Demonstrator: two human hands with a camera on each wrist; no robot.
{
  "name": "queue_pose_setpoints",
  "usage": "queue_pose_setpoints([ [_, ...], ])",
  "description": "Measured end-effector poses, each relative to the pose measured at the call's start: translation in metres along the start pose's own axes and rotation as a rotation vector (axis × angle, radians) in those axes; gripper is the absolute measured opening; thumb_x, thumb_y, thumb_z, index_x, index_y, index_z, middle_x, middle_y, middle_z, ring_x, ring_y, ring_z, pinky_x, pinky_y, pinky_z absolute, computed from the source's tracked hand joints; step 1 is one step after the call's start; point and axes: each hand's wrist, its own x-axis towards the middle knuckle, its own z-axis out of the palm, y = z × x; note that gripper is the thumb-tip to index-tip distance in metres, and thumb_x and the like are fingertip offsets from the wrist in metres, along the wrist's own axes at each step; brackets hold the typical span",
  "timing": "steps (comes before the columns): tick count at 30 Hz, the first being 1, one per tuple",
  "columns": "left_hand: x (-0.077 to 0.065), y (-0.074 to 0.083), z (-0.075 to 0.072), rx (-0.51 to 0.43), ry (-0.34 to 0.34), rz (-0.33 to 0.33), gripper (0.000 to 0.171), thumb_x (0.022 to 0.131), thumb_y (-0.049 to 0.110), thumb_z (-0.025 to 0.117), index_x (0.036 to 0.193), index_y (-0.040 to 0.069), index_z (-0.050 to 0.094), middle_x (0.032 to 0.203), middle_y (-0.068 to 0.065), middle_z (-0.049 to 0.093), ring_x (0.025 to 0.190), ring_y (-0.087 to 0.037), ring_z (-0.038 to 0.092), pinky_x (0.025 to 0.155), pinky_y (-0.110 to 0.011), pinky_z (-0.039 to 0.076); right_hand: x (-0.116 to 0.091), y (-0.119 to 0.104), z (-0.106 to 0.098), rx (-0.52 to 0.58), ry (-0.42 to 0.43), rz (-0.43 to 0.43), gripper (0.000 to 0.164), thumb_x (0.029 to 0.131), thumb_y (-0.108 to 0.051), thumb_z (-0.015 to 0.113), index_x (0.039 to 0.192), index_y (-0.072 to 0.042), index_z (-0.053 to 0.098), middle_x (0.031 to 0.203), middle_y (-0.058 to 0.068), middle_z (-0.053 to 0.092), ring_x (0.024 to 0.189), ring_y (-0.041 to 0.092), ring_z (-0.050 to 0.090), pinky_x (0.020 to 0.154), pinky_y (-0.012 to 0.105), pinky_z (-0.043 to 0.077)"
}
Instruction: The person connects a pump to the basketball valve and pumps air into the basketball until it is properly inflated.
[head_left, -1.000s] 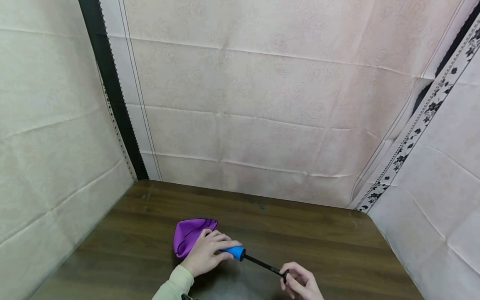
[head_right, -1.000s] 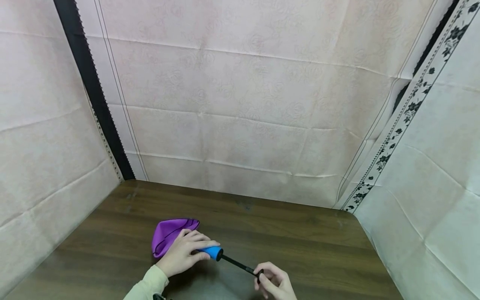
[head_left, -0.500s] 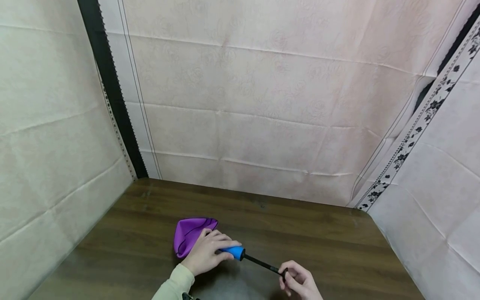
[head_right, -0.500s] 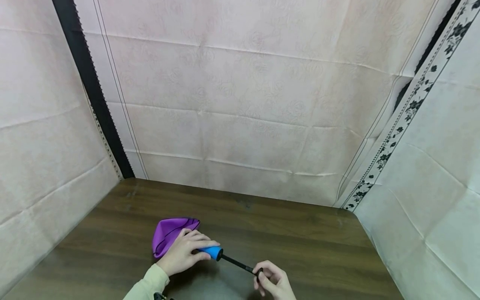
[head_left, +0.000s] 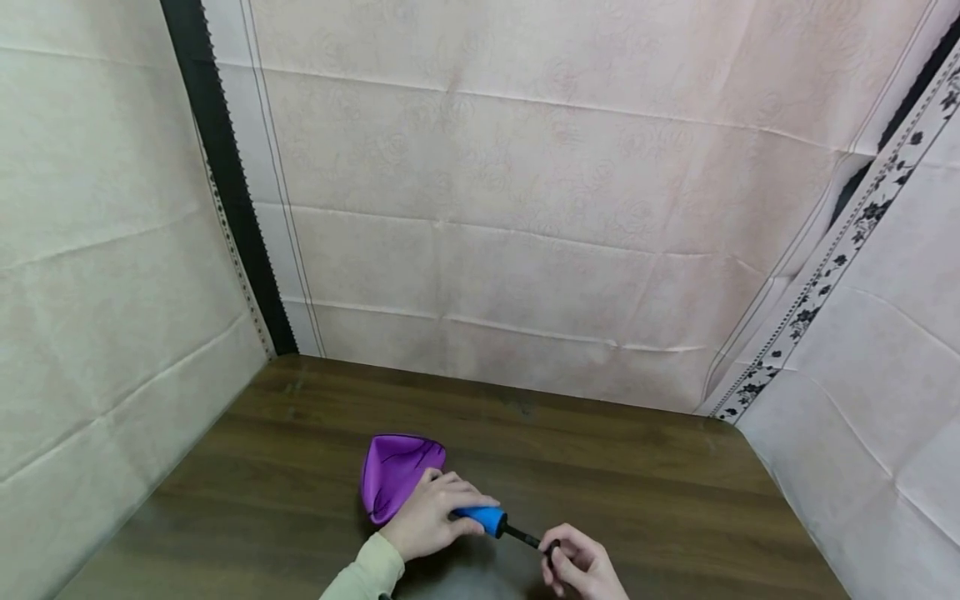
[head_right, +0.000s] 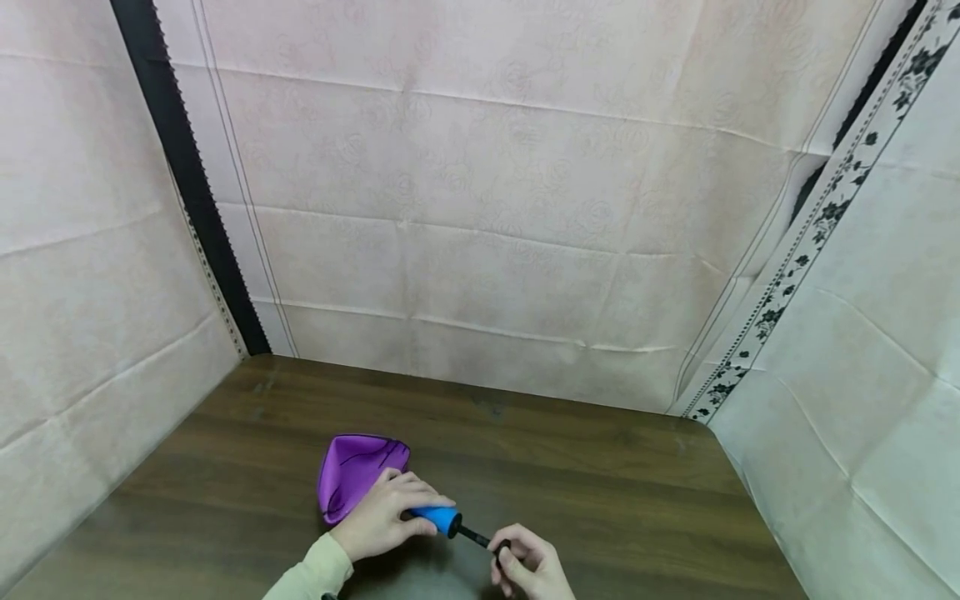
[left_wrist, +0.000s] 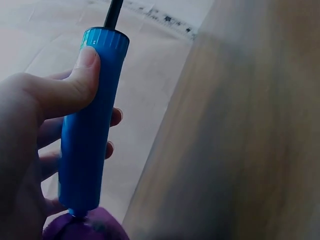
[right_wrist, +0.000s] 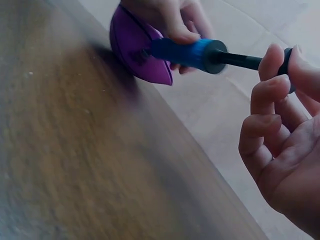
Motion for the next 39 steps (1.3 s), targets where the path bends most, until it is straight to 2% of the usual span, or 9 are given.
queue_pose_setpoints([
  [4,0.001,0.009,0.008,-0.017,-0.060,-0.009,0.035,0.074,0.040,0.067,0.108,0.035,0.061,0.097,0.021,0.063,0.087,0.001,0.052,0.077,-0.028,0.030,0.000,0.004,0.004,-0.065,0.012,0.080,0.018,0.092,0.008,0.033,0.104,0.008,0.046,0.067,0.029,0.044,0.048,0.030,0.037,0.039,0.028,0.038],
  [9,0.002,0.016,0.012,0.018,-0.112,-0.006,0.031,0.076,0.045,0.063,0.105,0.037,0.061,0.096,0.020,0.064,0.085,0.001,0.053,0.073,-0.023,0.030,-0.001,0.012,0.008,-0.131,0.066,0.280,0.019,0.095,-0.008,0.039,0.106,0.004,0.049,0.071,0.025,0.051,0.050,0.015,0.045,0.041,0.022,0.040],
  [16,0.006,0.020,0.011,0.060,-0.126,-0.001,0.029,0.074,0.044,0.064,0.103,0.037,0.062,0.093,0.019,0.065,0.083,0.000,0.054,0.071,-0.022,0.029,-0.001,0.016,0.010,-0.176,0.105,0.340,0.021,0.095,-0.013,0.040,0.106,0.003,0.049,0.073,0.024,0.052,0.056,0.000,0.051,0.044,0.021,0.043],
  [21,0.004,0.016,0.009,0.060,-0.133,-0.004,0.030,0.076,0.047,0.061,0.104,0.038,0.061,0.094,0.020,0.064,0.085,0.001,0.054,0.073,-0.025,0.032,0.001,0.016,0.010,-0.188,0.076,0.302,0.020,0.095,-0.009,0.039,0.107,0.004,0.048,0.073,0.028,0.051,0.052,0.010,0.049,0.043,0.023,0.044],
  [25,0.003,0.010,0.006,0.059,-0.084,0.016,0.032,0.075,0.049,0.061,0.106,0.040,0.060,0.093,0.022,0.063,0.084,0.003,0.053,0.075,-0.026,0.035,0.003,0.010,0.011,-0.216,0.076,0.277,0.019,0.094,-0.007,0.040,0.109,0.002,0.049,0.073,0.028,0.051,0.050,0.020,0.047,0.043,0.025,0.044],
  [29,0.003,0.003,-0.004,0.063,-0.008,0.010,0.033,0.075,0.045,0.064,0.107,0.039,0.061,0.093,0.023,0.063,0.085,0.003,0.055,0.078,-0.030,0.037,0.003,0.000,0.007,-0.194,0.086,0.126,0.021,0.093,0.002,0.037,0.110,0.003,0.049,0.070,0.026,0.050,0.048,0.027,0.043,0.040,0.031,0.041],
  [34,0.001,-0.005,-0.019,0.061,0.023,-0.125,0.034,0.074,0.041,0.066,0.107,0.041,0.060,0.097,0.023,0.063,0.091,0.000,0.056,0.086,-0.037,0.036,-0.004,-0.008,-0.008,0.056,0.048,-0.106,0.032,0.093,0.009,0.023,0.115,0.005,0.045,0.068,0.023,0.042,0.050,0.030,0.030,0.040,0.037,0.025],
  [36,0.000,-0.006,-0.021,0.048,0.006,-0.153,0.034,0.075,0.041,0.065,0.108,0.042,0.058,0.098,0.022,0.063,0.094,-0.001,0.055,0.087,-0.038,0.035,-0.006,-0.008,-0.013,0.152,0.022,-0.146,0.034,0.094,0.008,0.019,0.117,0.005,0.043,0.068,0.021,0.038,0.051,0.029,0.026,0.043,0.039,0.020],
  [39,0.001,-0.005,-0.021,0.035,-0.014,-0.150,0.032,0.077,0.043,0.063,0.109,0.041,0.058,0.099,0.021,0.063,0.094,-0.002,0.055,0.088,-0.040,0.035,-0.008,-0.008,-0.016,0.202,0.004,-0.143,0.034,0.095,0.006,0.018,0.117,0.002,0.044,0.069,0.019,0.036,0.052,0.028,0.025,0.045,0.038,0.017],
])
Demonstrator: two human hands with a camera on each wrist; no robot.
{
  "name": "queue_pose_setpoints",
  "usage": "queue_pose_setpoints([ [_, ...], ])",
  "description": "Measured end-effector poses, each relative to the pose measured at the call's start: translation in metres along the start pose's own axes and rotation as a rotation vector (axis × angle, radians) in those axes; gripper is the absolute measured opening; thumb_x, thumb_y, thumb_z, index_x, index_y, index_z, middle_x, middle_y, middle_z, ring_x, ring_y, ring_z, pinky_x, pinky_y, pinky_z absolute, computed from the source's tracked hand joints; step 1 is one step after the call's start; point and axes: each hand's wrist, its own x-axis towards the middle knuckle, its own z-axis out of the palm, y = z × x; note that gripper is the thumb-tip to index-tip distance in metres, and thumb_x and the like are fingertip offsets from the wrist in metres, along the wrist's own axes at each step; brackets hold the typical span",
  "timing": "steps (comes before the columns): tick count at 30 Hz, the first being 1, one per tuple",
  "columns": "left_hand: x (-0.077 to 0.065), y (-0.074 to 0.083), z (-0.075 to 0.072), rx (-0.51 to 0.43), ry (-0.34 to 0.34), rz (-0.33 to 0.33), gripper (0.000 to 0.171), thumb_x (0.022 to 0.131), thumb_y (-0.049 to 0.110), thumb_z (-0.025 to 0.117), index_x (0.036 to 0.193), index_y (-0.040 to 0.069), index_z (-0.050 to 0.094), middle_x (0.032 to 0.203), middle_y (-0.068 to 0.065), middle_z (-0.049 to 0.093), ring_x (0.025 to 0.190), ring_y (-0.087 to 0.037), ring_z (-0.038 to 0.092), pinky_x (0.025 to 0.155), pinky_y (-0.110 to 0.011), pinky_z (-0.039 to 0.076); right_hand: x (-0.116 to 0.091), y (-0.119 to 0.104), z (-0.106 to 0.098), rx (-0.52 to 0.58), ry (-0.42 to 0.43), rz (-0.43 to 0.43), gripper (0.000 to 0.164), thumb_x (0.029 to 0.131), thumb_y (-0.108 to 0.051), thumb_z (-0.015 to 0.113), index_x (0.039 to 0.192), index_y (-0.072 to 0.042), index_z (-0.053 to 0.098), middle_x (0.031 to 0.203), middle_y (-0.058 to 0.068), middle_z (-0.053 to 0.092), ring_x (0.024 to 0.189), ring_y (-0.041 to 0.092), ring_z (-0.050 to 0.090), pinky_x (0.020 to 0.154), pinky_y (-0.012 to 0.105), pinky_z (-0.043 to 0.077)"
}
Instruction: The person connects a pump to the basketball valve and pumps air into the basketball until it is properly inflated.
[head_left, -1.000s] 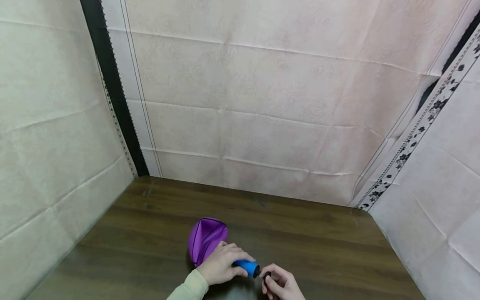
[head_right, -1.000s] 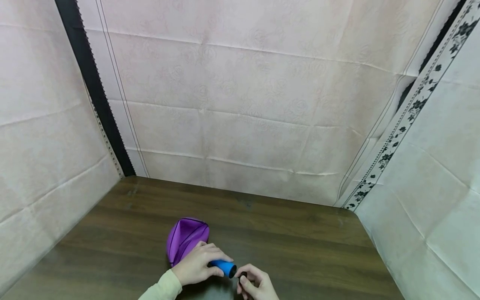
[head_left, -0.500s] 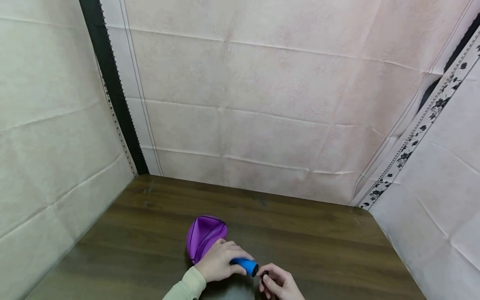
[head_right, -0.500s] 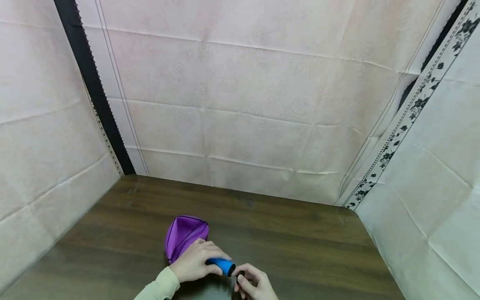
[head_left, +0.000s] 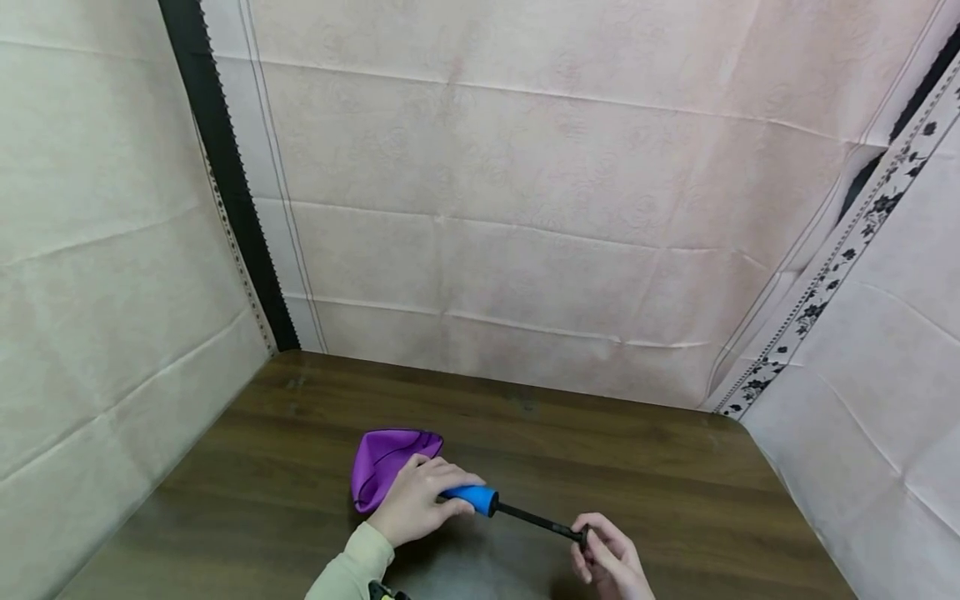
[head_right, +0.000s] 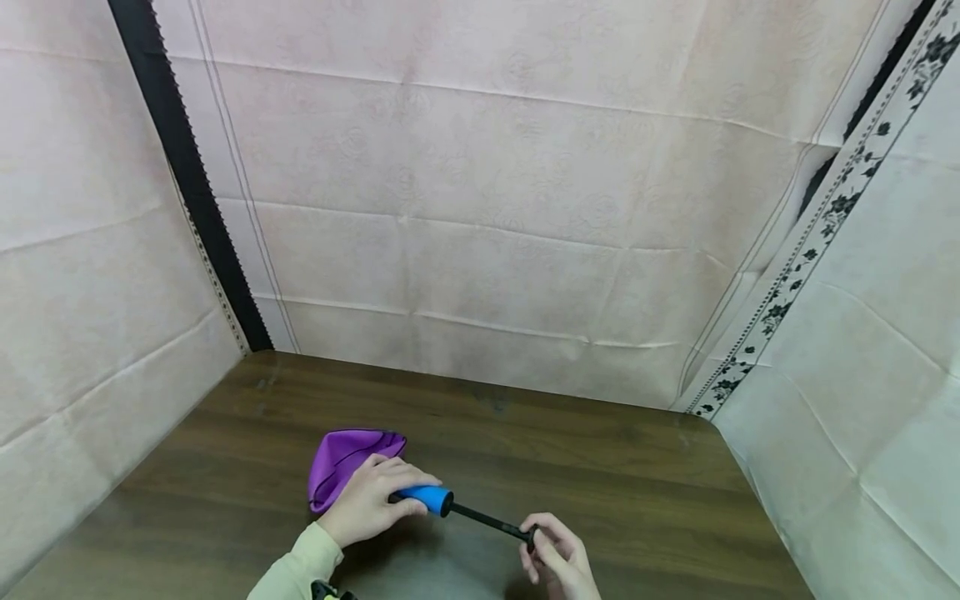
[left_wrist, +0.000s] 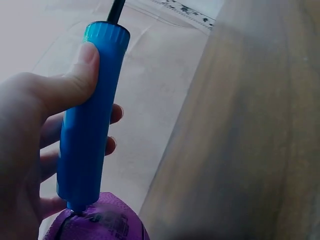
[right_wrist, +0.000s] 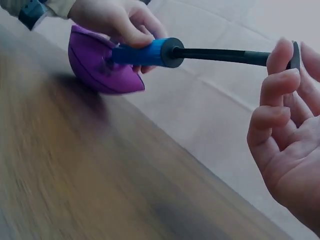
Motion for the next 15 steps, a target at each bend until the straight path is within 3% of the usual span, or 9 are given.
queue_pose_setpoints([
  [7,0.001,0.007,0.016,0.035,0.096,0.067,0.031,0.073,0.042,0.067,0.103,0.034,0.063,0.092,0.021,0.063,0.086,-0.001,0.053,0.082,-0.034,0.034,0.002,0.006,0.006,0.035,0.003,0.099,0.029,0.096,0.002,0.022,0.113,-0.003,0.045,0.067,0.016,0.035,0.054,0.027,0.027,0.046,0.038,0.019],
  [11,0.003,0.016,0.028,0.018,0.069,0.137,0.033,0.070,0.042,0.070,0.102,0.035,0.063,0.090,0.020,0.064,0.081,0.000,0.053,0.076,-0.027,0.033,0.004,0.013,0.011,0.062,0.029,0.171,0.029,0.096,0.001,0.022,0.111,-0.004,0.046,0.067,0.008,0.039,0.054,0.024,0.028,0.048,0.037,0.020],
  [15,0.002,0.023,0.034,0.031,0.041,0.151,0.035,0.067,0.042,0.072,0.101,0.035,0.064,0.088,0.019,0.064,0.080,0.000,0.053,0.075,-0.024,0.031,0.005,0.022,0.017,0.021,0.080,0.304,0.027,0.097,-0.002,0.025,0.111,-0.009,0.047,0.073,-0.002,0.049,0.055,0.014,0.038,0.049,0.031,0.026],
])
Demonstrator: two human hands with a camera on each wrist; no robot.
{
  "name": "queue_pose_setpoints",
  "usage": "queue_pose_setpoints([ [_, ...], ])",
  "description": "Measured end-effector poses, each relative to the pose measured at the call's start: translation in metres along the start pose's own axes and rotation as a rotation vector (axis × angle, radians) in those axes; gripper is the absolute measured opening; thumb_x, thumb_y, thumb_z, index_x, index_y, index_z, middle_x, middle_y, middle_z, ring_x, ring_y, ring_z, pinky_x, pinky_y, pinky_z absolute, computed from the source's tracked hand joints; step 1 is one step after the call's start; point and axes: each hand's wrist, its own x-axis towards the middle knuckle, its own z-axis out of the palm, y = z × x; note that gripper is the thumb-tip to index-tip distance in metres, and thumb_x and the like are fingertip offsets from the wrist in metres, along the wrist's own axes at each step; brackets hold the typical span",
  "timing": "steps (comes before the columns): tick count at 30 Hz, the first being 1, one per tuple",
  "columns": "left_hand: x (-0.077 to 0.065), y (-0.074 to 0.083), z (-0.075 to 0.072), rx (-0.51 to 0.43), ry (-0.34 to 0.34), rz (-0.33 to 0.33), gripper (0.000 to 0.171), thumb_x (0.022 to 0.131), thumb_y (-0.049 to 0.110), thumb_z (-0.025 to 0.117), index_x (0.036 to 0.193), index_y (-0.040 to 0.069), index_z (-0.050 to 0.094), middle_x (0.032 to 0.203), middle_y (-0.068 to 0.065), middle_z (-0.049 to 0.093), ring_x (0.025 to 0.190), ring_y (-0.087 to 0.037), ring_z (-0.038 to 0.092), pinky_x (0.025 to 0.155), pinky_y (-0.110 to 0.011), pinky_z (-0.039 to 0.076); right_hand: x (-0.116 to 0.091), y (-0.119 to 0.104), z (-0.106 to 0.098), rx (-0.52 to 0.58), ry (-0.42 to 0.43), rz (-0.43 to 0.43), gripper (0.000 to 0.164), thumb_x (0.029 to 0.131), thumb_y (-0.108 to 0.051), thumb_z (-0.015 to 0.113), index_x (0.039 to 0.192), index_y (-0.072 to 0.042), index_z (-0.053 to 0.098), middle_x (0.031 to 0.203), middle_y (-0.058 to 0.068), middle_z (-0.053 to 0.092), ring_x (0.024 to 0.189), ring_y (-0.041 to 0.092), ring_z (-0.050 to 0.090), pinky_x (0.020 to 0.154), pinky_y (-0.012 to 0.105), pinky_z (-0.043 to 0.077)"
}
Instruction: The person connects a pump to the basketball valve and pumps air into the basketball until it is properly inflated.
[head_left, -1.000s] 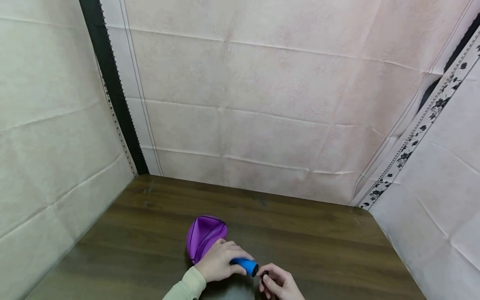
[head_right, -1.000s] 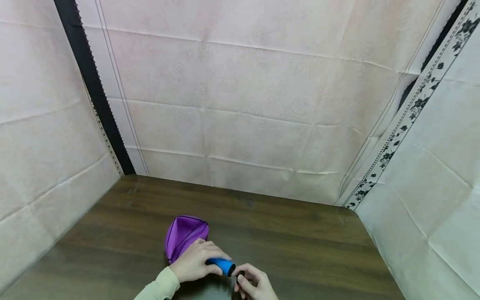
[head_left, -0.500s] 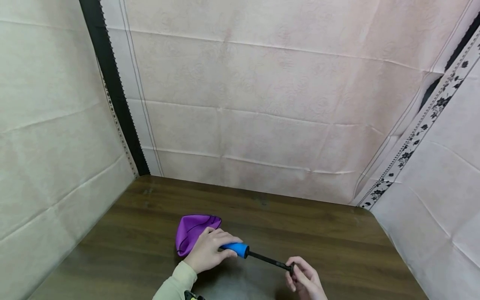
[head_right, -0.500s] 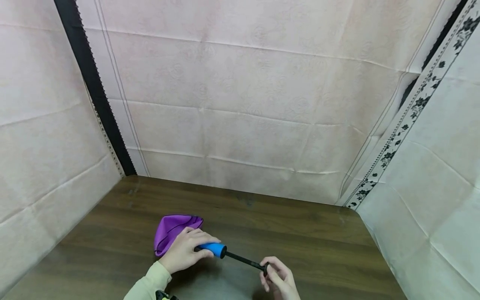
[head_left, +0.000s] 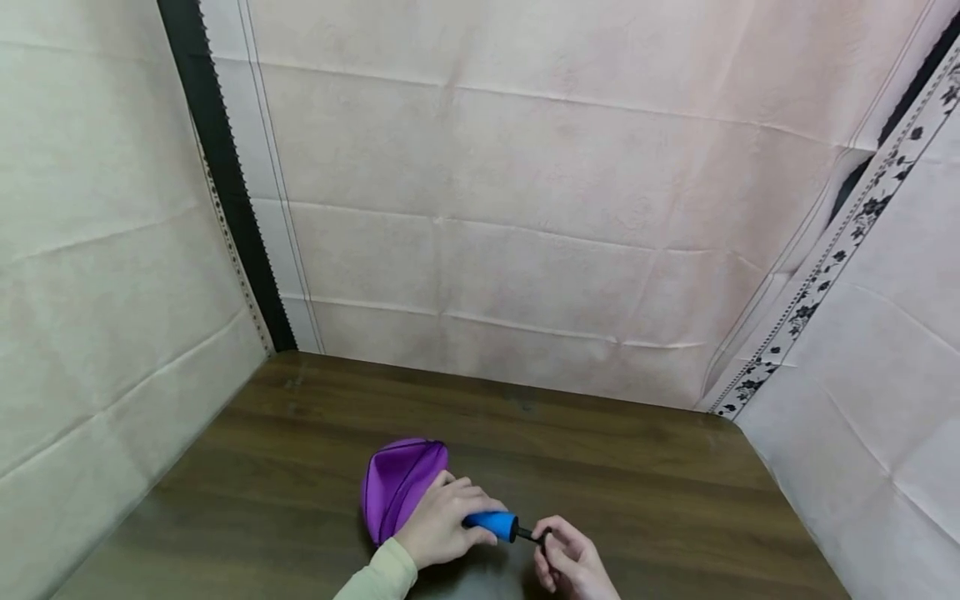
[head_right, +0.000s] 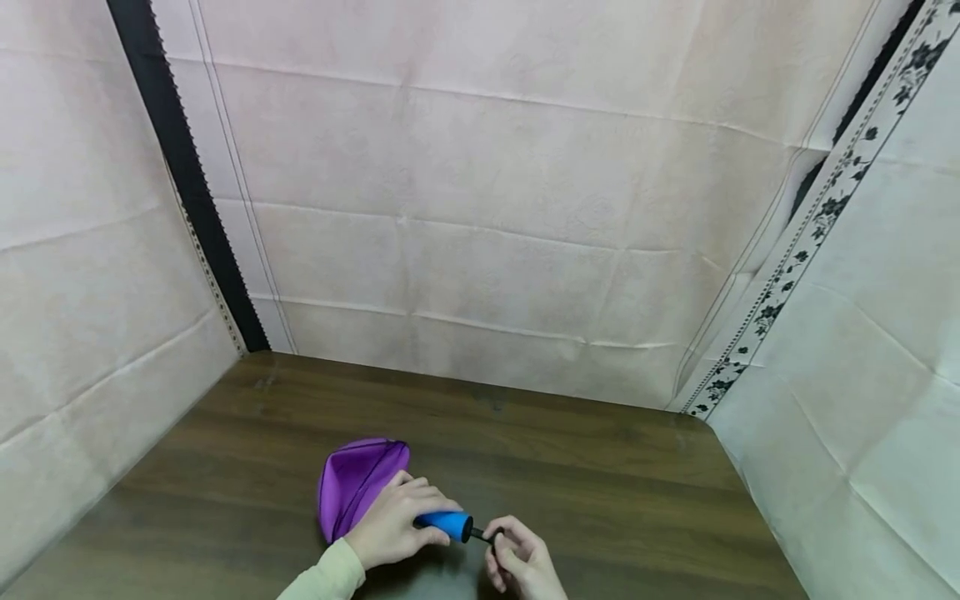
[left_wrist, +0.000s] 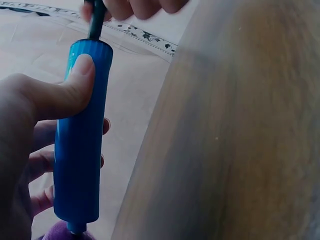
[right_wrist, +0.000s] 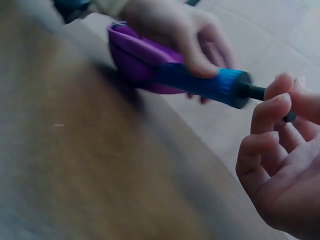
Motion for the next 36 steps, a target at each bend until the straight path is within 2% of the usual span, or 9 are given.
queue_pose_setpoints([
  [5,-0.001,0.001,0.002,-0.013,-0.022,0.013,0.033,0.071,0.043,0.069,0.102,0.035,0.062,0.090,0.019,0.062,0.083,0.000,0.052,0.078,-0.025,0.035,0.001,0.008,0.004,-0.044,0.036,0.126,0.022,0.098,-0.010,0.029,0.112,-0.013,0.046,0.079,-0.005,0.053,0.062,0.007,0.047,0.054,0.021,0.035],
  [9,-0.002,-0.002,0.001,-0.053,-0.039,-0.006,0.029,0.077,0.043,0.063,0.105,0.035,0.059,0.094,0.018,0.060,0.087,-0.002,0.051,0.080,-0.026,0.038,0.002,0.008,0.008,-0.145,0.088,0.143,0.020,0.098,-0.012,0.032,0.113,-0.012,0.044,0.080,-0.005,0.055,0.060,0.006,0.049,0.053,0.018,0.040],
  [13,-0.001,-0.006,0.000,-0.069,-0.027,-0.023,0.031,0.078,0.043,0.061,0.107,0.033,0.059,0.096,0.017,0.060,0.089,-0.003,0.052,0.083,-0.027,0.039,0.004,0.002,0.011,-0.202,0.174,0.150,0.019,0.097,-0.013,0.036,0.112,-0.011,0.047,0.078,-0.006,0.056,0.058,0.005,0.049,0.047,0.024,0.035],
  [17,0.001,-0.008,-0.007,-0.045,-0.007,-0.068,0.031,0.078,0.044,0.060,0.108,0.034,0.059,0.096,0.018,0.060,0.091,-0.002,0.053,0.086,-0.030,0.039,0.002,-0.006,0.008,-0.117,0.166,0.058,0.024,0.098,-0.011,0.031,0.111,-0.013,0.051,0.077,-0.004,0.057,0.056,0.010,0.042,0.050,0.035,0.024],
  [21,0.001,-0.013,-0.017,0.003,0.005,-0.128,0.030,0.080,0.046,0.058,0.108,0.035,0.059,0.098,0.019,0.060,0.093,-0.002,0.054,0.088,-0.031,0.038,-0.004,-0.013,-0.003,-0.009,0.059,-0.115,0.037,0.099,-0.009,0.015,0.114,-0.008,0.049,0.079,-0.003,0.055,0.054,0.021,0.030,0.049,0.037,0.018],
  [25,0.000,-0.018,-0.025,0.031,0.022,-0.176,0.030,0.079,0.048,0.058,0.107,0.038,0.058,0.098,0.021,0.060,0.093,-0.002,0.053,0.088,-0.031,0.037,-0.008,-0.018,-0.011,0.077,0.006,-0.203,0.044,0.098,-0.006,0.005,0.116,-0.003,0.045,0.078,-0.001,0.052,0.055,0.024,0.025,0.049,0.036,0.014],
  [28,-0.001,-0.021,-0.027,0.031,0.010,-0.193,0.030,0.080,0.049,0.057,0.108,0.039,0.058,0.098,0.022,0.059,0.093,-0.001,0.052,0.087,-0.030,0.037,-0.009,-0.019,-0.012,0.091,0.030,-0.186,0.040,0.098,-0.005,0.009,0.114,-0.004,0.046,0.077,-0.003,0.052,0.055,0.021,0.030,0.050,0.035,0.015],
  [32,-0.002,-0.021,-0.026,0.021,-0.017,-0.193,0.031,0.080,0.049,0.057,0.108,0.036,0.059,0.097,0.020,0.060,0.090,-0.001,0.052,0.084,-0.029,0.037,-0.010,-0.018,-0.011,0.044,0.099,-0.140,0.036,0.099,-0.005,0.015,0.110,-0.009,0.048,0.074,-0.007,0.052,0.057,0.013,0.038,0.050,0.035,0.017],
  [36,-0.003,-0.018,-0.025,-0.016,-0.031,-0.202,0.032,0.079,0.048,0.058,0.108,0.035,0.060,0.095,0.019,0.061,0.088,-0.002,0.052,0.080,-0.027,0.036,-0.009,-0.015,-0.009,0.031,0.134,-0.158,0.035,0.099,-0.006,0.016,0.109,-0.010,0.049,0.071,-0.008,0.049,0.055,0.013,0.032,0.049,0.033,0.016],
])
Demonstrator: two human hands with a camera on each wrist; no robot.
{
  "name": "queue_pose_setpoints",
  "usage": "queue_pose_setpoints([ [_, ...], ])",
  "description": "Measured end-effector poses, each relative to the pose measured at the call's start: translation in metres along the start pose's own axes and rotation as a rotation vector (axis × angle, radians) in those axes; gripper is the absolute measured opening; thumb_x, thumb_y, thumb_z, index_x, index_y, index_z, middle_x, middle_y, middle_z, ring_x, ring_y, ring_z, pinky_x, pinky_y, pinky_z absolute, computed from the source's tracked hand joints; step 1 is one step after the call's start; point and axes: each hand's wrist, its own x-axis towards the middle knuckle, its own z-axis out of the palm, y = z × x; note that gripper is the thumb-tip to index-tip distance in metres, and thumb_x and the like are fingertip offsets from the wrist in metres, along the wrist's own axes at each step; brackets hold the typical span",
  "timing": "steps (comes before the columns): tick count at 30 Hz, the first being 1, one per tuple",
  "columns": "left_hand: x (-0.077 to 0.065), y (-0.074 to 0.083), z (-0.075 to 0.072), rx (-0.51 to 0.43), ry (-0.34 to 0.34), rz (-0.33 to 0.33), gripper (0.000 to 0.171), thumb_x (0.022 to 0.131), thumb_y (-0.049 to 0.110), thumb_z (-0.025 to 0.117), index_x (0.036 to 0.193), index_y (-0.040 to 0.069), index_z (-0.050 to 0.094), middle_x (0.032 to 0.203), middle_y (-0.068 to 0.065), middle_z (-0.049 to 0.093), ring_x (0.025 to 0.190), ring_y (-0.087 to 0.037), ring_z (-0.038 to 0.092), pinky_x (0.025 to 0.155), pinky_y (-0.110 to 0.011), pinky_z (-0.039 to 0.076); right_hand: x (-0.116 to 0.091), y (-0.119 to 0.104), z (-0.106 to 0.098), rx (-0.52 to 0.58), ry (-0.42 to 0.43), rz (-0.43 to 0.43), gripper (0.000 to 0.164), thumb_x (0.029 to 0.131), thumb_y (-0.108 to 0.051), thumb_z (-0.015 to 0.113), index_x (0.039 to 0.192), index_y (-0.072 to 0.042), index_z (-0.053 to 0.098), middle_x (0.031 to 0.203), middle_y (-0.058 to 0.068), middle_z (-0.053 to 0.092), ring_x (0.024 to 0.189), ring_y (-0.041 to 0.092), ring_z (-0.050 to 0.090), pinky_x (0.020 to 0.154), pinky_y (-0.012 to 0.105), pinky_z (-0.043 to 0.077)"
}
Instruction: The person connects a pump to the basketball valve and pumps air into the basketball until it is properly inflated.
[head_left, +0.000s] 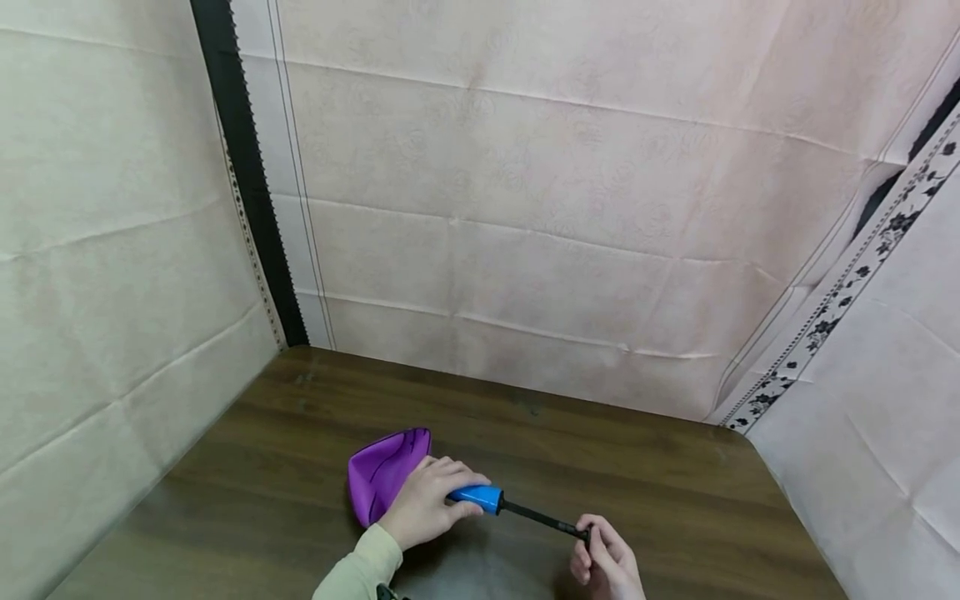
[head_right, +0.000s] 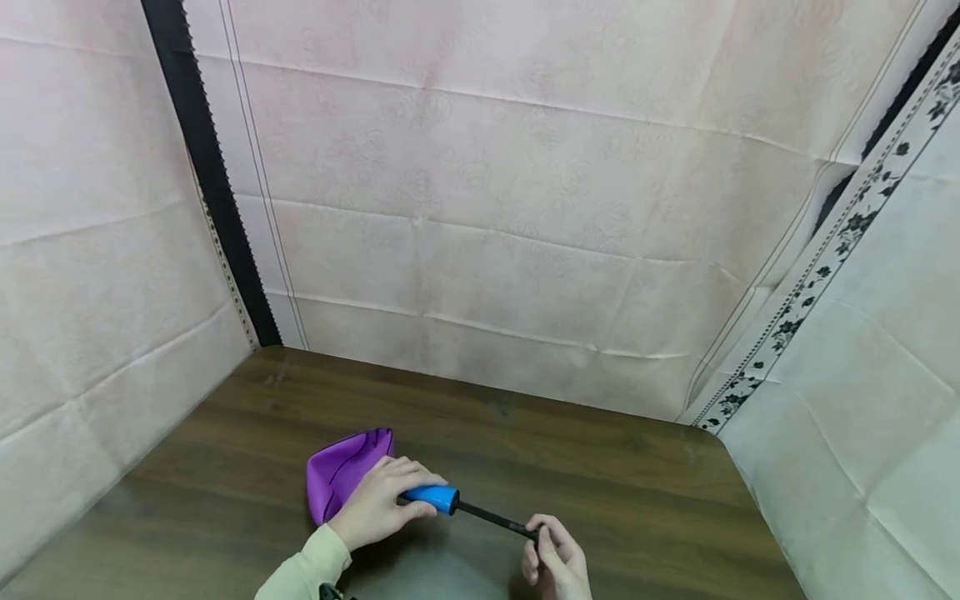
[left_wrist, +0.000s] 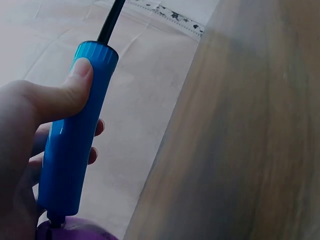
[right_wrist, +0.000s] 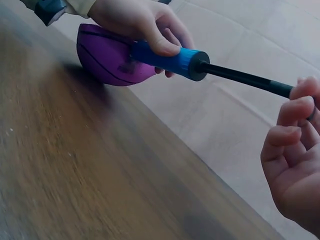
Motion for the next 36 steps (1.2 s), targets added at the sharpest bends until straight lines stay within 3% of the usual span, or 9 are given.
queue_pose_setpoints([
  [5,0.001,0.009,0.007,-0.067,-0.018,0.043,0.031,0.079,0.045,0.061,0.108,0.034,0.060,0.094,0.018,0.062,0.087,-0.002,0.052,0.076,-0.024,0.035,0.004,0.010,0.007,0.037,-0.049,-0.023,0.034,0.098,-0.005,0.016,0.111,-0.009,0.047,0.068,-0.004,0.043,0.052,0.021,0.025,0.046,0.034,0.015],
  [10,0.000,0.014,0.013,-0.103,-0.021,0.106,0.031,0.075,0.039,0.067,0.105,0.035,0.061,0.092,0.018,0.062,0.084,-0.001,0.052,0.075,-0.022,0.035,0.010,0.022,0.018,-0.025,-0.101,0.016,0.027,0.098,-0.002,0.019,0.109,-0.005,0.044,0.062,0.014,0.030,0.047,0.026,0.025,0.041,0.037,0.019],
  [15,-0.001,0.016,0.018,-0.105,-0.067,0.161,0.030,0.076,0.041,0.066,0.105,0.034,0.062,0.093,0.018,0.062,0.084,0.001,0.052,0.075,-0.019,0.035,0.009,0.025,0.021,-0.196,-0.031,0.191,0.019,0.098,-0.011,0.029,0.106,-0.012,0.047,0.064,0.001,0.045,0.050,0.009,0.041,0.045,0.020,0.035],
  [18,-0.002,0.016,0.020,-0.089,-0.080,0.184,0.031,0.076,0.043,0.065,0.105,0.034,0.062,0.093,0.018,0.062,0.084,0.001,0.052,0.074,-0.019,0.035,0.008,0.025,0.021,-0.267,-0.010,0.266,0.017,0.098,-0.017,0.032,0.105,-0.012,0.047,0.069,-0.005,0.051,0.055,0.003,0.048,0.049,0.015,0.038],
  [20,-0.002,0.015,0.020,-0.075,-0.082,0.192,0.031,0.077,0.045,0.062,0.105,0.035,0.061,0.093,0.019,0.062,0.085,0.001,0.052,0.075,-0.019,0.035,0.007,0.026,0.019,-0.299,-0.017,0.268,0.018,0.098,-0.018,0.033,0.106,-0.007,0.045,0.069,-0.002,0.052,0.055,0.002,0.048,0.045,0.017,0.035],
  [23,-0.003,0.013,0.019,-0.070,-0.084,0.189,0.030,0.078,0.048,0.058,0.107,0.037,0.060,0.093,0.019,0.062,0.085,0.001,0.052,0.075,-0.020,0.035,0.007,0.027,0.017,-0.349,-0.039,0.234,0.022,0.098,-0.016,0.033,0.107,0.002,0.043,0.064,0.012,0.049,0.053,0.002,0.048,0.038,0.021,0.031],
  [27,-0.005,0.010,0.017,-0.088,-0.090,0.176,0.030,0.080,0.049,0.055,0.109,0.039,0.059,0.094,0.021,0.062,0.084,0.002,0.051,0.075,-0.020,0.036,0.005,0.026,0.016,-0.365,-0.040,0.250,0.024,0.098,-0.014,0.034,0.110,0.005,0.041,0.066,0.021,0.046,0.053,0.004,0.048,0.039,0.021,0.034],
  [32,-0.002,0.007,0.011,-0.086,-0.099,0.160,0.031,0.082,0.048,0.053,0.111,0.039,0.058,0.095,0.021,0.062,0.084,0.003,0.051,0.074,-0.019,0.036,0.005,0.014,0.015,-0.324,-0.013,0.301,0.022,0.097,-0.014,0.035,0.114,-0.003,0.044,0.070,0.003,0.053,0.056,0.006,0.049,0.045,0.020,0.040],
  [36,0.000,0.001,0.002,-0.049,-0.094,0.110,0.031,0.082,0.050,0.052,0.111,0.040,0.058,0.096,0.022,0.062,0.085,0.003,0.052,0.075,-0.022,0.038,0.005,0.007,0.010,-0.220,-0.043,0.149,0.023,0.097,-0.004,0.029,0.113,-0.005,0.046,0.064,0.007,0.046,0.049,0.017,0.039,0.041,0.032,0.028],
])
